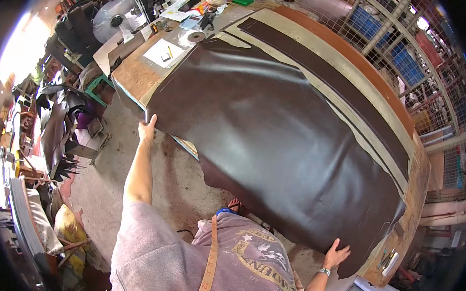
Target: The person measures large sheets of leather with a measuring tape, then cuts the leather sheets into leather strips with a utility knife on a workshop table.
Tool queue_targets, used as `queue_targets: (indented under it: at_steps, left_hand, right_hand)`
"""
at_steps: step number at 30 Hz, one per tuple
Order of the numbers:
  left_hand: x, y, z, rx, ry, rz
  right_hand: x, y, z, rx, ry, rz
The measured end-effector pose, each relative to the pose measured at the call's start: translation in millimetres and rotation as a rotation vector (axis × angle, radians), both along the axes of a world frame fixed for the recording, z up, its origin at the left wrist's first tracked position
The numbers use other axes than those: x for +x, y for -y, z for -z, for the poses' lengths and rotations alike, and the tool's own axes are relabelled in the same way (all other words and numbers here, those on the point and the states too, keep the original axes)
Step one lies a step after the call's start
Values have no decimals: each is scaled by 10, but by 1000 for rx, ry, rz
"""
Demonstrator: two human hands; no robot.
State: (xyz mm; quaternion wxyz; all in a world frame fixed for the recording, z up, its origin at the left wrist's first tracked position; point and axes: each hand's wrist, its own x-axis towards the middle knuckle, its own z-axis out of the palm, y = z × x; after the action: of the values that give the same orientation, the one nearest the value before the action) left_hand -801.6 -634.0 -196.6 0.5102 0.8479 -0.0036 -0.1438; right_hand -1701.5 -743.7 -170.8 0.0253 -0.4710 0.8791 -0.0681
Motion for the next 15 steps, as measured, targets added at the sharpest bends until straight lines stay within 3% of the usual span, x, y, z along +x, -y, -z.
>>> queue_targets:
  at_steps: [1, 3, 4, 5, 6, 7, 8, 9, 10, 11, 12, 13, 15]
  left_hand:
    - [-259, -4, -158, -117, -126, -21]
    - [-356, -37, 137, -349, -289, -75]
    - [-401, -21, 273, -481, -341, -95]
    - [-423, -80, 176, -405, -349, -85]
    - [-486, -41, -6, -322, -378, -38]
    - [-539, -52, -236, -196, -52, 167]
    - [-831, 107, -753, -45, 13, 77]
    - [-1379, 276, -1478, -348, -261, 109]
    - [-1117, 299, -1323, -301, -97, 147]
    - [-867, 307, -1178, -244, 71, 171]
    - [-317, 337, -738, -261, 78, 127]
    - [-59, 342, -445, -361, 18, 106]
    - [-318, 414, -408, -275, -134, 98]
  right_hand:
    - [1, 1, 31, -20, -31, 109]
    - [29, -56, -30, 15, 175, 478]
    - [-14, -74, 90, -113, 799, 319]
    - [-177, -146, 309, -254, 1404, 144]
    - [-16, -87, 242, -156, 1774, 145]
    - [36, -121, 209, -184, 1671, 294]
    - [191, -126, 93, -232, 1505, 317]
    - [129, -120, 247, -328, 1441, 345]
    - [131, -116, 220, -383, 1480, 386]
    - [-132, -72, 695, -553, 1332, 567]
    - [-403, -43, 1157, -711, 1156, 729]
    - [-246, -57, 730, -685, 1177, 983]
    - [-292, -86, 670, -901, 1182, 921]
